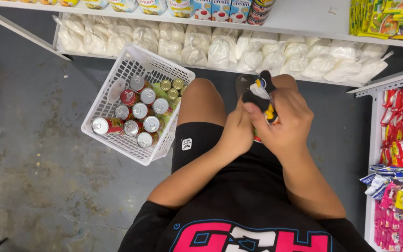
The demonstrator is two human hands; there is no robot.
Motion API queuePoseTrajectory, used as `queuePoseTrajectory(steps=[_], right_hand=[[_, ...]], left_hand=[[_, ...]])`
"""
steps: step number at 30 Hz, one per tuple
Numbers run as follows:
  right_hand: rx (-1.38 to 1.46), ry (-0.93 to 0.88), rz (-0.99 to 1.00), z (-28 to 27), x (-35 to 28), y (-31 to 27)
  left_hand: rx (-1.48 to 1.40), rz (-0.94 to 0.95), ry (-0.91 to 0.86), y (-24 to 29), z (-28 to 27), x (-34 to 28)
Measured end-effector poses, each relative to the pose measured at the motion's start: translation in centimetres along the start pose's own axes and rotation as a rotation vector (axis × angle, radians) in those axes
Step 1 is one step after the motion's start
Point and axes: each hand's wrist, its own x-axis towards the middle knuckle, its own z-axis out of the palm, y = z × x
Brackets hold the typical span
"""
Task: The person wipes canned goods clean with a cloth, then places them onto a shelf, rotating each can by hand to wipe its entire surface.
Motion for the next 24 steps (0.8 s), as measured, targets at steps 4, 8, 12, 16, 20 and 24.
queuePoseTrajectory(steps=[4,8,12,16,20,24], right_hand=[[0.508,0.042,0.053,-0.4,0.5,0.7],[1.1,0.237,0.362,0.4,-2.0,3.0],[0.347,0.077,0.156,-0.1,-1.2,0.7],[0.466,0.061,0.012,0.1,-0.7,1.7],[1.489,0.127,0.219,1.9,-3.1,5.2],[1.14,0.299,0.238,4.6,-4.2,1.8]], left_hand=[[-0.478,-0.075,-0.147,0.1,-0.1,0.6],[-0.523,-0.298,-0.116,4.0,-0.2,-0.2],[0.232,-0.074,0.016,3.5,0.4,-0.3],[-0.126,0.042,-0.06,1.9,-0.4,0.5],[-0.974,-0.304,-0.237,0.6,-0.5,-0.3],[-0.616,0.087,0.215,2.8,0.1,0.3]])
